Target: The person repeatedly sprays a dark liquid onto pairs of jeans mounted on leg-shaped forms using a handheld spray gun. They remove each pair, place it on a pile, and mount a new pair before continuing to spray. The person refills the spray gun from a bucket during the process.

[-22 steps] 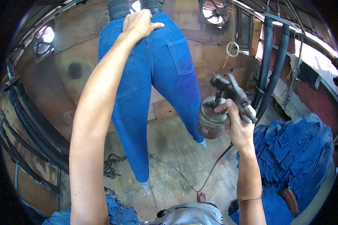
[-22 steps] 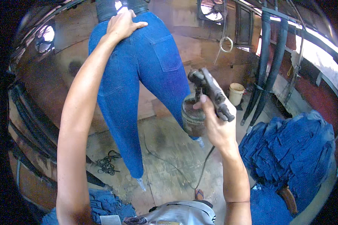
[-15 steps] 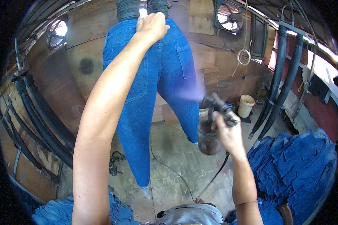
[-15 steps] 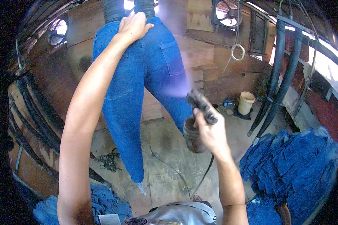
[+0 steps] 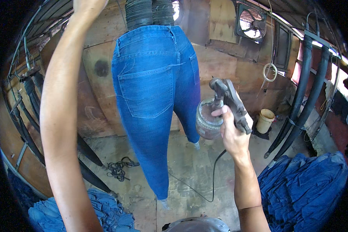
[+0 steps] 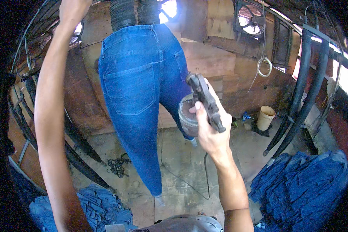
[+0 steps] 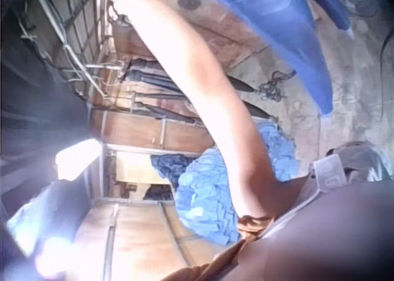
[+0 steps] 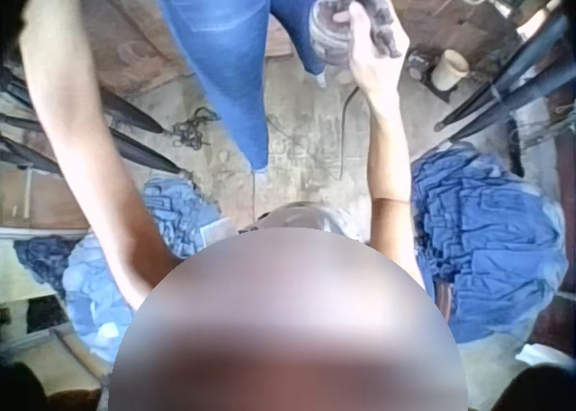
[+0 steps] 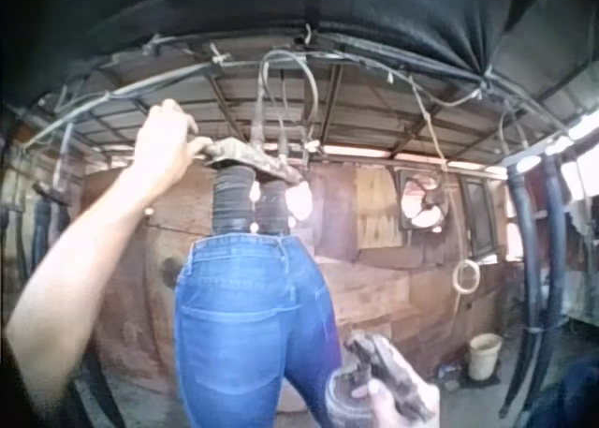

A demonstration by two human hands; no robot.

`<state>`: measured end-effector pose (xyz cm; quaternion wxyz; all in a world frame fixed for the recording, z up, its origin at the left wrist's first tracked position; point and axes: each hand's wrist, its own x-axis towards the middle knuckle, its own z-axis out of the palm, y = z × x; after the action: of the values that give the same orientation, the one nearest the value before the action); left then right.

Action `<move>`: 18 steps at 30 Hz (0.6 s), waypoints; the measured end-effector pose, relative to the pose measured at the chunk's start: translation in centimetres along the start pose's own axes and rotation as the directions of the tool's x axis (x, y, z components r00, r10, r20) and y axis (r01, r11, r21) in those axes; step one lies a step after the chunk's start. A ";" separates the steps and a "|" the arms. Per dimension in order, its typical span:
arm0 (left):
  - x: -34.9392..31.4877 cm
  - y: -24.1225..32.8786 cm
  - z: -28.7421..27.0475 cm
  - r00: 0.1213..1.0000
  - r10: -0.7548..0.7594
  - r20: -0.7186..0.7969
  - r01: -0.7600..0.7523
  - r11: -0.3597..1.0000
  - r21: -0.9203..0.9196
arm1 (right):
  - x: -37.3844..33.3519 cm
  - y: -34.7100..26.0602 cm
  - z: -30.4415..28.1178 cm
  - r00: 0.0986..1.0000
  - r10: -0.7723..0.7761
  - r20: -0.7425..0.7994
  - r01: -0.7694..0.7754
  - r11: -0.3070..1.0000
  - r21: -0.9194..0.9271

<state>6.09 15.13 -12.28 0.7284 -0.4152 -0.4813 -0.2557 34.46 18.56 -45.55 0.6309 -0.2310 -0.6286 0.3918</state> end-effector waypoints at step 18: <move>0.8 0.4 -2.1 0.982 -0.104 0.159 0.129 0.980 -0.149 | -5.7 -3.0 -4.3 0.938 0.306 0.165 -0.328 0.935 0.135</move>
<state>7.74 13.52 -12.11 0.6383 -0.4611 -0.5365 -0.3035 39.77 13.19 -47.10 0.5296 -0.2499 -0.5926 0.5531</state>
